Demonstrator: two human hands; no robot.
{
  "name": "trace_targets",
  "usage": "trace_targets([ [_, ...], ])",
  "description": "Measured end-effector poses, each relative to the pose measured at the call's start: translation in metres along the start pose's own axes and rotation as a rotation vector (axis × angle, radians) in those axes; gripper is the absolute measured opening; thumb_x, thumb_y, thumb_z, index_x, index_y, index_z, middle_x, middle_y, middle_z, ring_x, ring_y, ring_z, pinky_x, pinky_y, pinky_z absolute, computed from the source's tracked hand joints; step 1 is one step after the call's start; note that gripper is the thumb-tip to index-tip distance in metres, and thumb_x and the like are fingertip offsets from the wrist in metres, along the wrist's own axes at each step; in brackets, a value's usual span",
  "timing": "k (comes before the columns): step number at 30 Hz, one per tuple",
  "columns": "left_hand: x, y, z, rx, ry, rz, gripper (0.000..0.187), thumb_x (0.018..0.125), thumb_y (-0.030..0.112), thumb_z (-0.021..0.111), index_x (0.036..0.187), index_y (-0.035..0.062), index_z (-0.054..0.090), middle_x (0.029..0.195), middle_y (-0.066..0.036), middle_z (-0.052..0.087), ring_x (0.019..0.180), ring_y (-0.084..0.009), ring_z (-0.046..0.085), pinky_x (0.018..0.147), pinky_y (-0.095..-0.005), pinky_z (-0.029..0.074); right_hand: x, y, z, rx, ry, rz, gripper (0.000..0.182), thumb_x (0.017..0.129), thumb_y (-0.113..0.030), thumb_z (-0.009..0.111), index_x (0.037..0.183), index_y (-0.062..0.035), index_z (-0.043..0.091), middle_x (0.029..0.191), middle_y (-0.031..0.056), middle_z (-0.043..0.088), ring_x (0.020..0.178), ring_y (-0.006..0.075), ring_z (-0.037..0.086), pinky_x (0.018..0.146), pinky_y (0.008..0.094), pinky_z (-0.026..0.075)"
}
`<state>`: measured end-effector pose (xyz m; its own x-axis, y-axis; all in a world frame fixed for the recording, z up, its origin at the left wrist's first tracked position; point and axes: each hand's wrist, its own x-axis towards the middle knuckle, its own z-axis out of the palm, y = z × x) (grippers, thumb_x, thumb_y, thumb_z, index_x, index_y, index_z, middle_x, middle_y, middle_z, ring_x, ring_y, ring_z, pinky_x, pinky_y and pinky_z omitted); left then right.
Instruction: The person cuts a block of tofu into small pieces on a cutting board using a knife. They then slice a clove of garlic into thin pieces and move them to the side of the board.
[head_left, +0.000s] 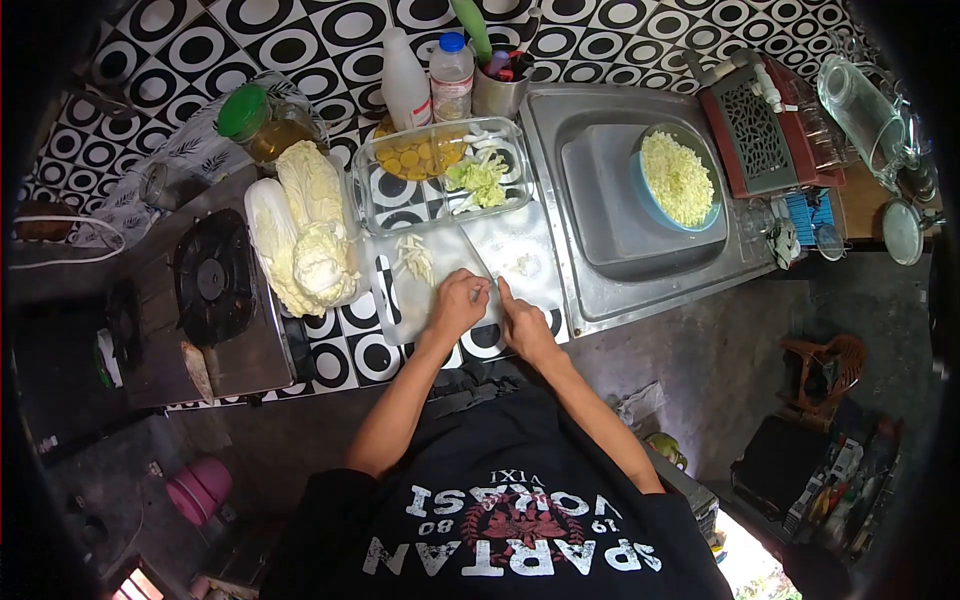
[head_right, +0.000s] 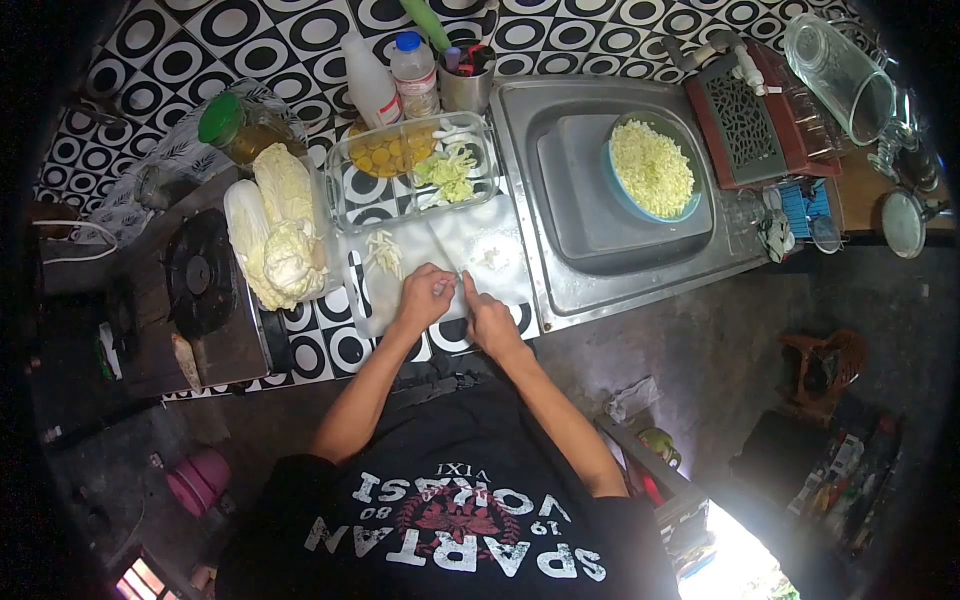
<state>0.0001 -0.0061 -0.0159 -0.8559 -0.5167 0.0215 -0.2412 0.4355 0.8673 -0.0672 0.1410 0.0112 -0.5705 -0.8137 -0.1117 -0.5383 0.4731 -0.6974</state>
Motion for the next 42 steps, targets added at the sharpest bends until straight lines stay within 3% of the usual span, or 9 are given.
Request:
trace_targets([
  [2, 0.0, 0.0, -0.001, -0.013, -0.002, -0.022, 0.008, 0.071, 0.004, 0.066, 0.079, 0.0031, 0.067, 0.076, -0.011, 0.06, 0.068, -0.0269, 0.06, 0.065, -0.0343, 0.049, 0.0, -0.003, -0.002, 0.01, -0.015, 0.007, 0.073, 0.068, 0.005, 0.056, 0.137, -0.0018, 0.034, 0.076, 0.0237, 0.057, 0.07, 0.0421, 0.058, 0.068, 0.0483, 0.046],
  [4, 0.0, 0.003, -0.002, -0.024, 0.003, -0.045, 0.007, 0.071, 0.004, 0.066, 0.078, 0.0033, 0.067, 0.075, -0.011, 0.06, 0.067, -0.0264, 0.06, 0.064, -0.0343, 0.049, -0.002, -0.012, -0.009, -0.004, -0.01, 0.009, 0.066, 0.069, 0.01, 0.052, 0.133, 0.0043, 0.038, 0.072, 0.0205, 0.058, 0.065, 0.0375, 0.058, 0.062, 0.0432, 0.046],
  [7, 0.0, 0.001, -0.001, -0.018, -0.001, -0.042, 0.007, 0.071, 0.003, 0.065, 0.078, 0.0033, 0.067, 0.075, -0.011, 0.06, 0.066, -0.0258, 0.06, 0.062, -0.034, 0.05, -0.013, -0.008, -0.007, 0.045, -0.049, 0.055, 0.071, 0.07, 0.005, 0.055, 0.137, -0.0015, 0.034, 0.074, 0.0242, 0.057, 0.07, 0.0423, 0.058, 0.067, 0.0482, 0.046],
  [14, 0.001, 0.002, -0.001, -0.037, -0.001, -0.013, 0.007, 0.071, 0.001, 0.064, 0.078, 0.0031, 0.067, 0.074, -0.011, 0.06, 0.064, -0.0254, 0.06, 0.06, -0.0328, 0.049, -0.009, 0.004, 0.009, 0.037, 0.035, 0.004, 0.07, 0.071, 0.006, 0.055, 0.137, -0.0016, 0.034, 0.074, 0.0236, 0.056, 0.07, 0.0417, 0.058, 0.067, 0.0476, 0.047],
  [29, 0.0, 0.001, 0.0, -0.015, 0.015, -0.048, 0.008, 0.071, 0.003, 0.063, 0.078, 0.0021, 0.068, 0.073, -0.013, 0.061, 0.064, -0.0268, 0.061, 0.06, -0.0346, 0.049, -0.017, -0.005, 0.005, 0.086, -0.01, 0.053, 0.067, 0.071, 0.006, 0.055, 0.135, 0.0009, 0.036, 0.073, 0.0236, 0.057, 0.069, 0.041, 0.058, 0.066, 0.0465, 0.047],
  [38, 0.0, -0.001, 0.0, -0.014, 0.026, -0.019, 0.009, 0.07, 0.003, 0.065, 0.078, 0.0033, 0.069, 0.074, -0.012, 0.061, 0.063, -0.027, 0.061, 0.06, -0.0345, 0.049, 0.002, -0.002, 0.006, 0.038, 0.015, -0.024, 0.066, 0.072, 0.006, 0.053, 0.135, 0.0021, 0.036, 0.074, 0.0235, 0.057, 0.07, 0.0405, 0.058, 0.067, 0.0465, 0.047],
  [42, 0.0, 0.003, -0.003, -0.042, 0.029, -0.062, 0.009, 0.069, 0.003, 0.065, 0.077, 0.0037, 0.069, 0.074, -0.012, 0.062, 0.063, -0.0263, 0.062, 0.06, -0.0336, 0.05, -0.003, -0.015, -0.009, 0.063, -0.046, 0.046, 0.066, 0.071, 0.006, 0.054, 0.134, 0.0025, 0.036, 0.073, 0.0239, 0.058, 0.07, 0.0405, 0.059, 0.066, 0.0467, 0.047],
])
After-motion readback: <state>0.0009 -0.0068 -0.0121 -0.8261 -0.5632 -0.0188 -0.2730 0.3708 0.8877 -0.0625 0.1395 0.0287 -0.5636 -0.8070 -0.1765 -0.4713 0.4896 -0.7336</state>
